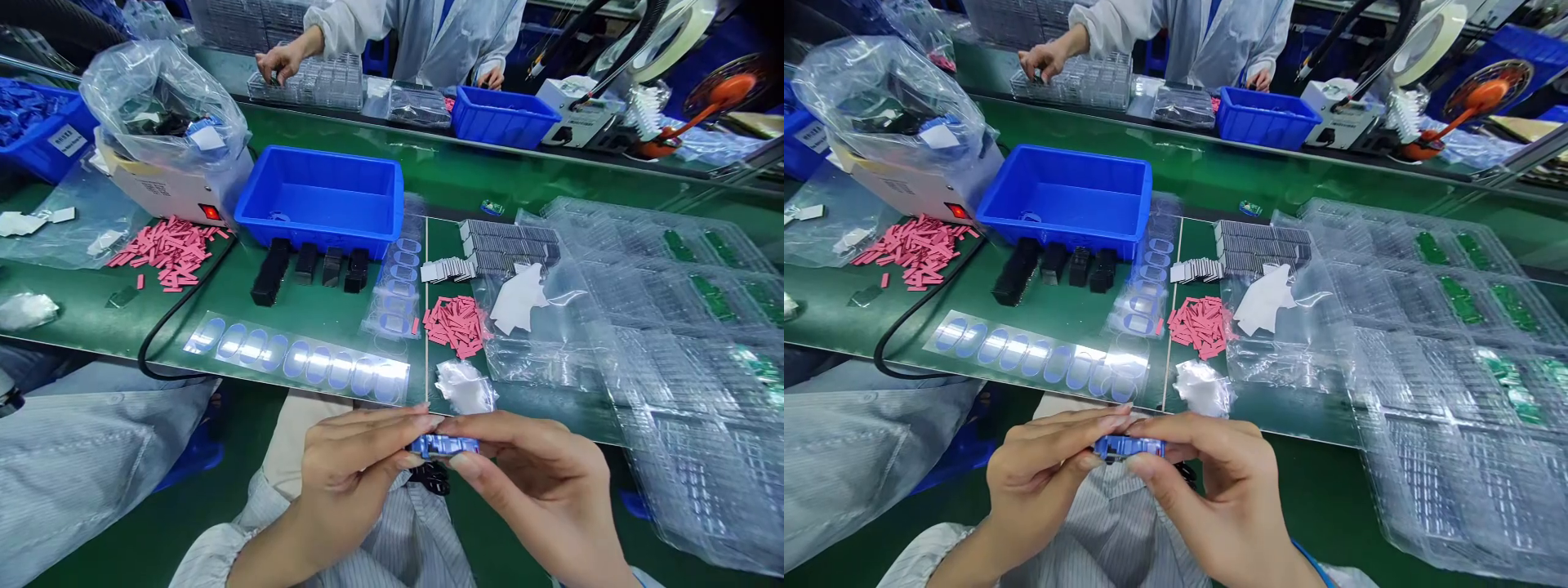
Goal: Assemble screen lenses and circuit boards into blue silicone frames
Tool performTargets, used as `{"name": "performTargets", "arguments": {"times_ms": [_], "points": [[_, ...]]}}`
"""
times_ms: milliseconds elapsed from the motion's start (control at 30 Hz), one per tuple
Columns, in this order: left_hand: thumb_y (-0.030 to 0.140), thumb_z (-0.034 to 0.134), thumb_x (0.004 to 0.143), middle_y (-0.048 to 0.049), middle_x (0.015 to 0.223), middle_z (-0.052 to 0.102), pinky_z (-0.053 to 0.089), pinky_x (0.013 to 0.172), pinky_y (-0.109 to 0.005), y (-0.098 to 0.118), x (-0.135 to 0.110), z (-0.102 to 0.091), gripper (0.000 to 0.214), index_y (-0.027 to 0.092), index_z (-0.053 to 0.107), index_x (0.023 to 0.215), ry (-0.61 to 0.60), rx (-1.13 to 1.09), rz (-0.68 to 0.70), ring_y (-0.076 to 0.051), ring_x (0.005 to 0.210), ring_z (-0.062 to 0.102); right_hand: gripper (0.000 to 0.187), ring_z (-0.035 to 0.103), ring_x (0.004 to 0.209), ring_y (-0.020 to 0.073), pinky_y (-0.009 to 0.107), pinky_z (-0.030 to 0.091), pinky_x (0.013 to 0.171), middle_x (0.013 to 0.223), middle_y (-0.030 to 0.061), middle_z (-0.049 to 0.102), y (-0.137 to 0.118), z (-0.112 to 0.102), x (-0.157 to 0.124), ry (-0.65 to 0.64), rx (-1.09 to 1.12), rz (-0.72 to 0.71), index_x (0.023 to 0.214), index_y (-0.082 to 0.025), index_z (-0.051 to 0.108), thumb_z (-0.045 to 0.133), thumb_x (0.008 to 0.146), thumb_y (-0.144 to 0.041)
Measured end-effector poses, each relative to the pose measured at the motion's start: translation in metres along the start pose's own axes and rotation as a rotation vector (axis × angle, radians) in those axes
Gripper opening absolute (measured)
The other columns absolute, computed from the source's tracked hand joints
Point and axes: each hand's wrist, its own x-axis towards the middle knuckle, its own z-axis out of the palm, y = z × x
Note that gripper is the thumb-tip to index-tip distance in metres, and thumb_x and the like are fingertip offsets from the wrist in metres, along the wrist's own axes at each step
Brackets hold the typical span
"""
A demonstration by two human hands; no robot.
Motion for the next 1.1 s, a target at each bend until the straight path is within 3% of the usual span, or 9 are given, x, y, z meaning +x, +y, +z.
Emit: {"name": "performTargets", "arguments": {"times_ms": [100, 233, 400, 533, 633, 733, 867, 1000, 1100], "points": [[0.015, 0.066, 0.080, 0.0027, 0.093, 0.078, 0.059, 0.076, -0.019, 0.003, -0.001, 0.002, 0.029, 0.032, 0.072, 0.103, 0.058, -0.041, -0.199, -0.015, 0.083, 0.074, 0.007, 0.069, 0.058, 0.0146, 0.019, 0.060, 0.054, 0.072, 0.0016, 0.074, 0.002, 0.001, 0.003, -0.018, 0.056, 0.128, 0.085, -0.024, 0.073, 0.071, 0.078, -0.023], [0.019, 0.067, 0.080, 0.0064, 0.081, 0.079, 0.057, 0.068, -0.010, 0.004, 0.000, 0.003, 0.022, 0.034, 0.075, 0.093, 0.159, -0.138, -0.421, -0.011, 0.073, 0.074, 0.018, 0.071, 0.064, 0.0149, 0.019, 0.060, 0.055, 0.077, 0.0000, 0.073, 0.006, -0.005, 0.008, -0.153, 0.070, 0.139, 0.098, -0.027, 0.070, 0.067, 0.081, -0.021], [0.015, 0.067, 0.078, 0.0062, 0.085, 0.078, 0.055, 0.068, -0.008, 0.002, 0.001, 0.004, 0.025, 0.034, 0.075, 0.092, 0.135, -0.169, -0.392, -0.009, 0.072, 0.073, 0.029, 0.071, 0.066, 0.0113, 0.015, 0.059, 0.064, 0.083, -0.0033, 0.074, 0.012, -0.008, 0.004, -0.086, -0.054, 0.009, 0.099, -0.033, 0.069, 0.068, 0.079, -0.012], [0.021, 0.071, 0.077, 0.0076, 0.089, 0.078, 0.056, 0.073, -0.009, 0.001, -0.001, 0.003, 0.026, 0.036, 0.074, 0.097, 0.099, -0.231, -0.446, -0.010, 0.081, 0.073, 0.026, 0.071, 0.065, 0.0117, 0.016, 0.059, 0.062, 0.077, -0.0039, 0.074, 0.017, -0.008, 0.003, -0.146, 0.164, 0.179, 0.107, -0.035, 0.063, 0.061, 0.087, -0.019], [0.015, 0.080, 0.066, 0.0077, 0.096, 0.077, 0.055, 0.081, -0.012, -0.002, -0.001, 0.002, 0.053, 0.038, 0.066, 0.111, 0.037, -0.156, -0.295, -0.011, 0.086, 0.073, 0.024, 0.070, 0.062, 0.0112, 0.016, 0.059, 0.059, 0.070, -0.0057, 0.072, 0.017, -0.012, 0.005, -0.203, 0.268, 0.242, 0.109, -0.036, 0.060, 0.058, 0.090, -0.022], [0.008, 0.078, 0.066, 0.0076, 0.094, 0.078, 0.056, 0.075, -0.010, -0.003, 0.001, 0.000, 0.055, 0.037, 0.067, 0.111, 0.022, -0.046, -0.147, -0.009, 0.078, 0.073, 0.020, 0.069, 0.060, 0.0105, 0.015, 0.059, 0.057, 0.077, -0.0041, 0.072, 0.016, -0.016, 0.007, -0.177, 0.173, 0.154, 0.103, -0.036, 0.066, 0.065, 0.085, -0.026], [0.010, 0.079, 0.065, 0.0085, 0.085, 0.079, 0.057, 0.068, -0.009, -0.002, 0.005, 0.001, 0.048, 0.037, 0.071, 0.104, 0.055, -0.081, -0.197, -0.009, 0.069, 0.073, 0.038, 0.069, 0.070, 0.0135, 0.018, 0.060, 0.059, 0.087, -0.0014, 0.072, 0.018, -0.023, 0.010, -0.149, -0.067, -0.054, 0.108, -0.037, 0.067, 0.077, 0.073, -0.027], [0.007, 0.080, 0.062, 0.0086, 0.082, 0.079, 0.056, 0.068, -0.008, -0.004, 0.007, 0.003, 0.049, 0.038, 0.072, 0.099, 0.079, -0.100, -0.228, -0.009, 0.069, 0.073, 0.034, 0.068, 0.091, 0.0184, 0.025, 0.061, 0.071, 0.101, 0.0017, 0.071, 0.021, -0.026, 0.015, -0.152, -0.229, -0.234, 0.111, -0.034, 0.066, 0.071, 0.079, -0.022], [0.009, 0.080, 0.062, 0.0070, 0.082, 0.079, 0.055, 0.068, -0.007, -0.008, 0.011, 0.003, 0.048, 0.036, 0.072, 0.100, 0.115, -0.061, -0.141, -0.009, 0.067, 0.073, 0.029, 0.068, 0.096, 0.0171, 0.026, 0.058, 0.084, 0.105, 0.0016, 0.071, 0.022, -0.022, 0.019, -0.154, -0.300, -0.349, 0.112, -0.029, 0.064, 0.065, 0.084, -0.023]]}}
